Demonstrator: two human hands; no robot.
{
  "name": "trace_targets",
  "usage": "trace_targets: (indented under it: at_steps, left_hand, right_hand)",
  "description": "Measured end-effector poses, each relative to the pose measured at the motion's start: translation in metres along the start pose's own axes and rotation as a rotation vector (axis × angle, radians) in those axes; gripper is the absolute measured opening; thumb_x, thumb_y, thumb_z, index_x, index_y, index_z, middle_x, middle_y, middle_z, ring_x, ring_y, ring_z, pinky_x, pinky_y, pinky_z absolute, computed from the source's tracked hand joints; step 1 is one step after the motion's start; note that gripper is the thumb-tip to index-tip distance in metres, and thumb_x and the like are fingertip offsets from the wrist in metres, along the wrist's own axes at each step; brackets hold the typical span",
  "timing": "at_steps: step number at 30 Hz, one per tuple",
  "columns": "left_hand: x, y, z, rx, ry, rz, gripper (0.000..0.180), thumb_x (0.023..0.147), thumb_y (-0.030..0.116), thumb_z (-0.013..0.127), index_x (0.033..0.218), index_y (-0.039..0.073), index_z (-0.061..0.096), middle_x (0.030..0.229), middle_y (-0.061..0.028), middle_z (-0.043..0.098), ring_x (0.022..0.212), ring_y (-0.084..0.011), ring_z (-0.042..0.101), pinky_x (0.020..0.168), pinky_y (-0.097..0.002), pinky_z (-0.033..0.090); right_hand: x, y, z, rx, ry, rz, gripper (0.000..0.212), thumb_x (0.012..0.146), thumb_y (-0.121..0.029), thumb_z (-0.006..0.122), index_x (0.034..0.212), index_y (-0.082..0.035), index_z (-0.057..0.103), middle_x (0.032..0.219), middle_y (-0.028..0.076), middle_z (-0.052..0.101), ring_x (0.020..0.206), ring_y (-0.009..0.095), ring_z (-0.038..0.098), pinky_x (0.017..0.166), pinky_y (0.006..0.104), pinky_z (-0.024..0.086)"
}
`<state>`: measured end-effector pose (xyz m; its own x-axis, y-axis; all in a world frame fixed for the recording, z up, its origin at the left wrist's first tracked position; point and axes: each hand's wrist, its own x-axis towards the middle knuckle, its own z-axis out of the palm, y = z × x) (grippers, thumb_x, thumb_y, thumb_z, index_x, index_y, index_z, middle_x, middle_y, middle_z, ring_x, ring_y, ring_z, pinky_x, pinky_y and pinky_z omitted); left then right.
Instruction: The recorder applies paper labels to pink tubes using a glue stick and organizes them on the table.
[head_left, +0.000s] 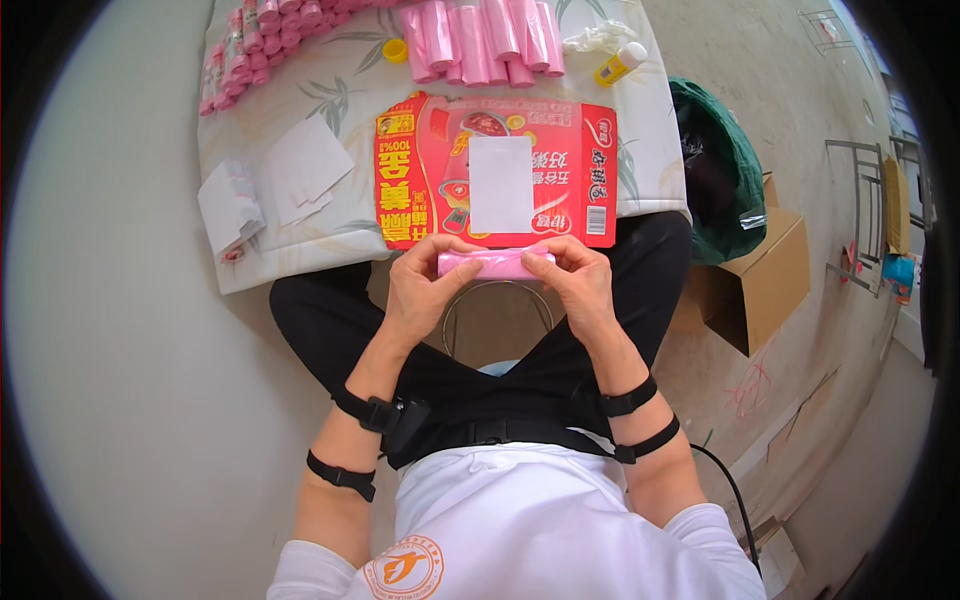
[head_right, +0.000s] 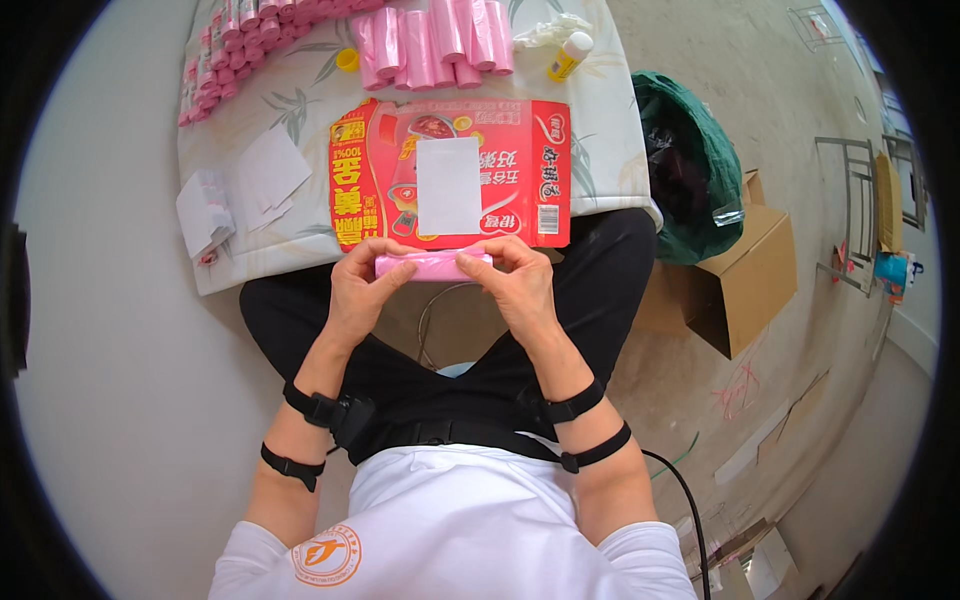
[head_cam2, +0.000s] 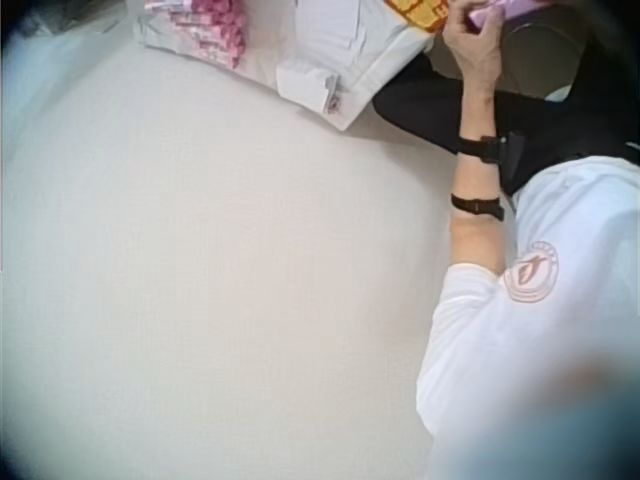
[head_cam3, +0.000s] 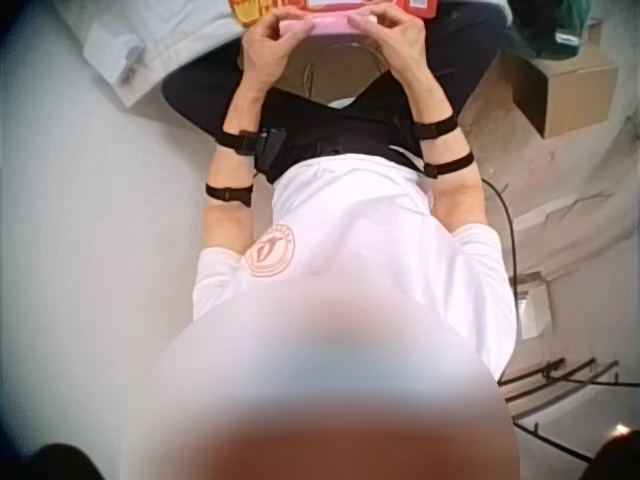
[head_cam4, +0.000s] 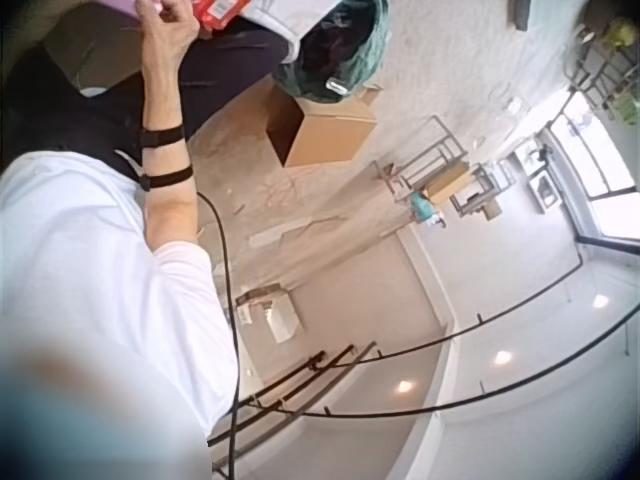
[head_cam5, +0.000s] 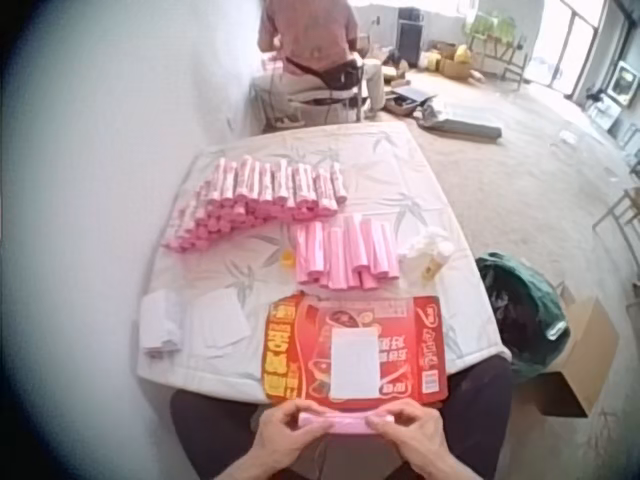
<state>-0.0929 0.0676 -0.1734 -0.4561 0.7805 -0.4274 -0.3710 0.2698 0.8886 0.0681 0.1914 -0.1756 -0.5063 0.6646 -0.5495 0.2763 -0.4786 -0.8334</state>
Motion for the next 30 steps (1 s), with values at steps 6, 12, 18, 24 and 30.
trace_targets:
  at_steps: [6, 12, 18, 24, 30]
  left_hand:
    - [0.052, -0.008, -0.006, 0.324, -0.019, 0.135, 0.011, 0.079, 0.010, 0.074, 0.087, 0.004, 0.069, 0.092, -0.0028, 0.068, 0.078, -0.0074, 0.056, 0.068, -0.0225, 0.046]
    - [0.087, -0.025, -0.010, 0.530, 0.062, 0.439, 0.015, 0.074, 0.012, 0.076, 0.086, 0.006, 0.070, 0.092, -0.0034, 0.069, 0.078, -0.0153, 0.057, 0.070, -0.0267, 0.048]
    - [0.095, -0.015, -0.005, 1.023, 0.048, 0.752, 0.017, 0.068, 0.011, 0.075, 0.084, 0.009, 0.071, 0.084, -0.0008, 0.066, 0.087, -0.0204, 0.056, 0.074, -0.0327, 0.046]
    - [0.102, 0.000, 0.004, 1.260, -0.019, 0.792, 0.010, 0.071, 0.011, 0.071, 0.080, 0.014, 0.072, 0.076, -0.0011, 0.060, 0.082, -0.0208, 0.059, 0.071, -0.0342, 0.046]
    - [0.106, -0.002, -0.001, 1.119, -0.087, 0.617, 0.011, 0.073, 0.011, 0.066, 0.080, 0.015, 0.073, 0.078, -0.0018, 0.061, 0.074, -0.0239, 0.063, 0.064, -0.0364, 0.049]
  right_hand:
    - [0.046, 0.004, -0.009, -0.340, 0.091, -0.366, 0.019, 0.072, -0.011, 0.079, 0.085, 0.000, 0.071, 0.076, 0.004, 0.060, 0.069, 0.010, 0.055, 0.060, 0.0245, 0.043]
    - [0.085, 0.016, -0.004, -0.399, 0.175, -0.446, 0.016, 0.068, -0.012, 0.080, 0.080, -0.004, 0.072, 0.073, 0.004, 0.060, 0.075, 0.016, 0.053, 0.067, 0.0302, 0.042]
    - [0.097, 0.019, -0.004, -0.571, 0.197, -0.560, 0.016, 0.066, -0.012, 0.081, 0.074, -0.004, 0.070, 0.075, 0.004, 0.059, 0.078, 0.016, 0.053, 0.068, 0.0307, 0.043]
    - [0.092, 0.018, -0.004, -0.414, 0.195, -0.519, 0.019, 0.069, -0.013, 0.080, 0.081, -0.003, 0.070, 0.091, 0.005, 0.057, 0.069, 0.012, 0.054, 0.064, 0.0259, 0.047]
    - [0.029, 0.034, 0.012, 0.516, 0.435, 0.114, 0.033, 0.093, -0.033, 0.059, 0.087, 0.000, 0.058, 0.093, 0.011, 0.061, 0.080, 0.018, 0.061, 0.074, 0.0315, 0.052]
